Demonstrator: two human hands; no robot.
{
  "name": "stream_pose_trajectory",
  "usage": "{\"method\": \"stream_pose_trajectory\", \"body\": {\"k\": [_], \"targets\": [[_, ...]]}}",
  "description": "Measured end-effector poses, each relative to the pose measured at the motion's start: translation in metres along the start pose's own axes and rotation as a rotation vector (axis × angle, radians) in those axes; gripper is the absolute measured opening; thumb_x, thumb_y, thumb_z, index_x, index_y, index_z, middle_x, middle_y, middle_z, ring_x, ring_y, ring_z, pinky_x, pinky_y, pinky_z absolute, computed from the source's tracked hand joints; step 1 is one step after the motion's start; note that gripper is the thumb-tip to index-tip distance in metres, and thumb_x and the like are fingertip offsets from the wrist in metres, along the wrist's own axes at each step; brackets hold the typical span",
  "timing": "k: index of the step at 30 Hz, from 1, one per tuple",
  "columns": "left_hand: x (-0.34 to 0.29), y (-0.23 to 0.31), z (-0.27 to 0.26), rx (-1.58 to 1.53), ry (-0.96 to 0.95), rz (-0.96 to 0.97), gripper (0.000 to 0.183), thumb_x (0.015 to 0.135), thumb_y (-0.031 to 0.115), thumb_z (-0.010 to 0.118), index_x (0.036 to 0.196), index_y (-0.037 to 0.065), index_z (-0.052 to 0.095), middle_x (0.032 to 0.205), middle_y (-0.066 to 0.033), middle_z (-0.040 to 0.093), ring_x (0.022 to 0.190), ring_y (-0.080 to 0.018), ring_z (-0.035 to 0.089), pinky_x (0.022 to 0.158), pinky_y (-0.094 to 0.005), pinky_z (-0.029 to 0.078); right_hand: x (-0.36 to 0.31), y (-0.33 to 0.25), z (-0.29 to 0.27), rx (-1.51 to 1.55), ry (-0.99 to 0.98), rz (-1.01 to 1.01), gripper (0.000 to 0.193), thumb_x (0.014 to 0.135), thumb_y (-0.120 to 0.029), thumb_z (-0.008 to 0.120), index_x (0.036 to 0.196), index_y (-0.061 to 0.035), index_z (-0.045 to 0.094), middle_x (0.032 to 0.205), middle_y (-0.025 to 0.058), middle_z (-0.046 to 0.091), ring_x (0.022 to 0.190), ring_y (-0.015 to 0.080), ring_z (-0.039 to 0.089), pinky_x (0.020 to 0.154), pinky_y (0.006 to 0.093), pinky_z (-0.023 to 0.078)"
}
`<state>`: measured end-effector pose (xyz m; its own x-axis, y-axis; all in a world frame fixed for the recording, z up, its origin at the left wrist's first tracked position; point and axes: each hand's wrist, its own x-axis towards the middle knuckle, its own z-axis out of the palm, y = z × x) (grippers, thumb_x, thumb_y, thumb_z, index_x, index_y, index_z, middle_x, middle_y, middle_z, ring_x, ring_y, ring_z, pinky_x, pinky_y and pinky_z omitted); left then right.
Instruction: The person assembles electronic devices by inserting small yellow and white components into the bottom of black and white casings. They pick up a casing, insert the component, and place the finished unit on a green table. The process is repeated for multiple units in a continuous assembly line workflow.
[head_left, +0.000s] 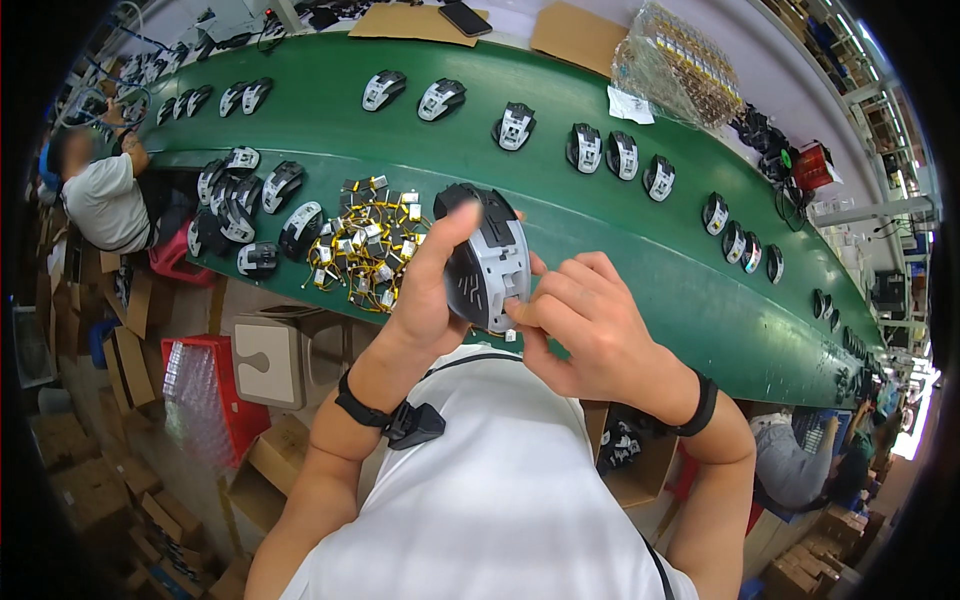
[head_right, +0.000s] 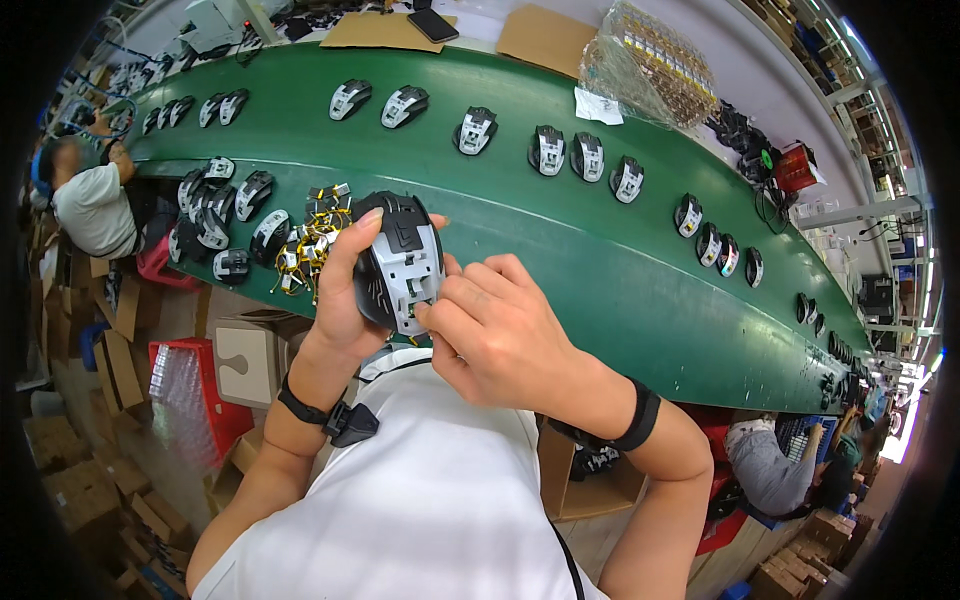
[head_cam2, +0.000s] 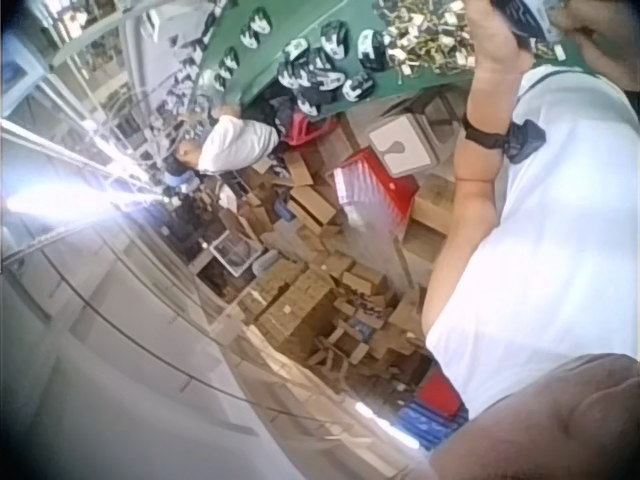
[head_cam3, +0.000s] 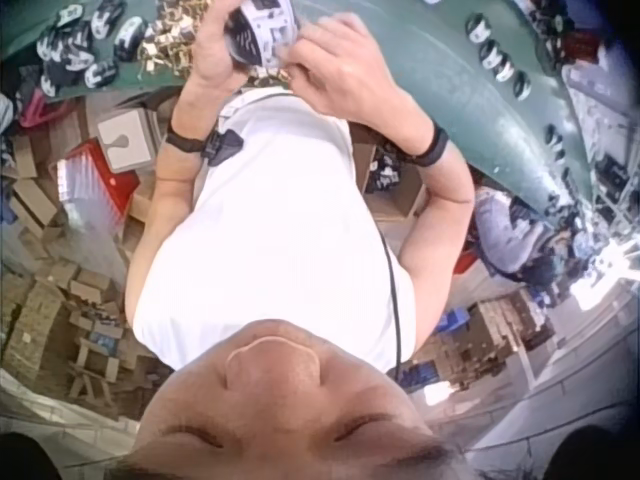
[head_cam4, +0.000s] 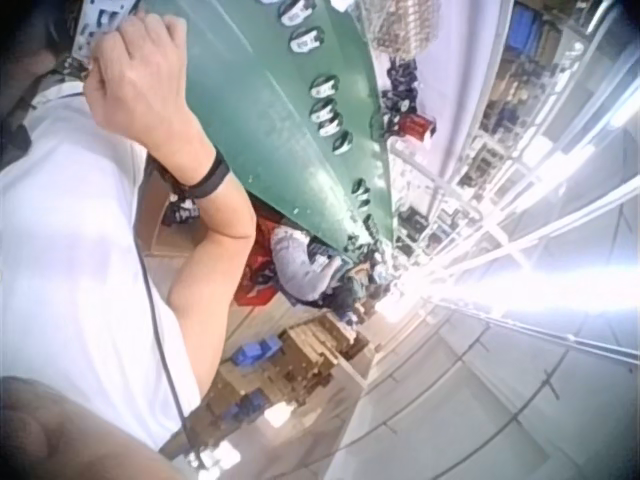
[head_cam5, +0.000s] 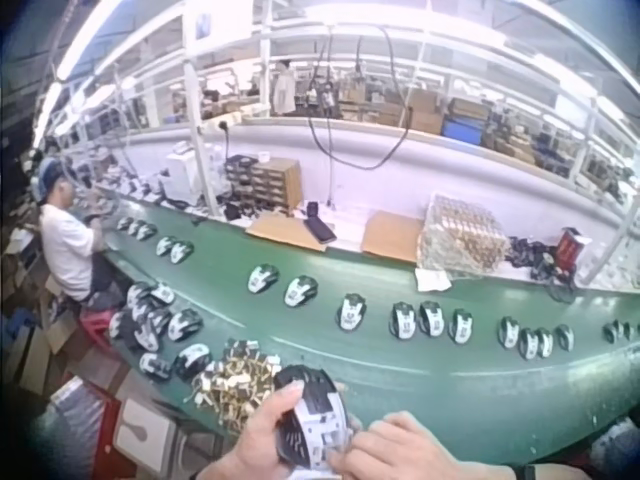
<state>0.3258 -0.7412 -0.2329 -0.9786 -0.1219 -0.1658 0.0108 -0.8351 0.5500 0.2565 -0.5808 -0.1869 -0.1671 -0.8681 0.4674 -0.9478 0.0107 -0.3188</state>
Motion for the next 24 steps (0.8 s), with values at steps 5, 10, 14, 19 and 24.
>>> {"method": "stream_pose_trajectory", "body": {"k": [5, 10, 14, 19, 24], "targets": [[0.003, -0.005, -0.004, 0.100, -0.002, -0.021, 0.054, 0.093, 0.047, 0.049, 0.121, 0.001, 0.054, 0.095, -0.0201, 0.067, 0.083, -0.0268, 0.069, 0.071, -0.0366, 0.058, -0.015, -0.005, 0.012, -0.051, 0.033, 0.049, 0.026, 0.067, 0.000, 0.070, 0.093, -0.0012, 0.065, 0.077, 0.0070, 0.055, 0.070, 0.0229, 0.054, 0.067, 0.0344, 0.041], [-0.001, 0.000, -0.005, 0.143, -0.081, 0.094, 0.075, 0.089, 0.055, 0.045, 0.134, -0.006, 0.044, 0.101, -0.0274, 0.064, 0.079, -0.0307, 0.069, 0.069, -0.0377, 0.059, -0.022, -0.015, -0.005, 0.254, 0.036, 0.284, 0.030, 0.076, -0.004, 0.073, 0.105, 0.0010, 0.065, 0.081, 0.0057, 0.062, 0.075, 0.0173, 0.060, 0.073, 0.0302, 0.045], [-0.003, 0.002, 0.000, 0.312, -0.169, 0.307, 0.090, 0.083, 0.060, 0.052, 0.142, -0.005, 0.032, 0.107, -0.0287, 0.063, 0.094, -0.0341, 0.066, 0.086, -0.0424, 0.053, -0.027, -0.008, 0.006, 0.992, 0.179, 0.784, 0.033, 0.088, -0.009, 0.069, 0.117, 0.0041, 0.058, 0.090, 0.0035, 0.067, 0.083, 0.0089, 0.060, 0.077, 0.0269, 0.046], [-0.012, 0.004, 0.007, 0.386, -0.210, 0.422, 0.109, 0.071, 0.060, 0.073, 0.144, -0.005, 0.024, 0.112, -0.0230, 0.062, 0.096, -0.0228, 0.065, 0.083, -0.0324, 0.054, -0.015, -0.017, 0.018, 1.372, 0.134, 0.891, 0.023, 0.091, -0.011, 0.066, 0.107, 0.0046, 0.062, 0.094, 0.0063, 0.068, 0.086, 0.0112, 0.061, 0.077, 0.0276, 0.048], [-0.015, 0.003, 0.001, 0.345, -0.221, 0.431, 0.115, 0.067, 0.058, 0.078, 0.145, -0.004, 0.023, 0.112, -0.0219, 0.061, 0.098, -0.0232, 0.064, 0.084, -0.0334, 0.053, -0.015, -0.016, 0.021, 1.463, 0.093, 0.935, 0.016, 0.090, -0.009, 0.064, 0.100, 0.0030, 0.062, 0.095, 0.0054, 0.067, 0.087, 0.0109, 0.061, 0.078, 0.0264, 0.048]]}}
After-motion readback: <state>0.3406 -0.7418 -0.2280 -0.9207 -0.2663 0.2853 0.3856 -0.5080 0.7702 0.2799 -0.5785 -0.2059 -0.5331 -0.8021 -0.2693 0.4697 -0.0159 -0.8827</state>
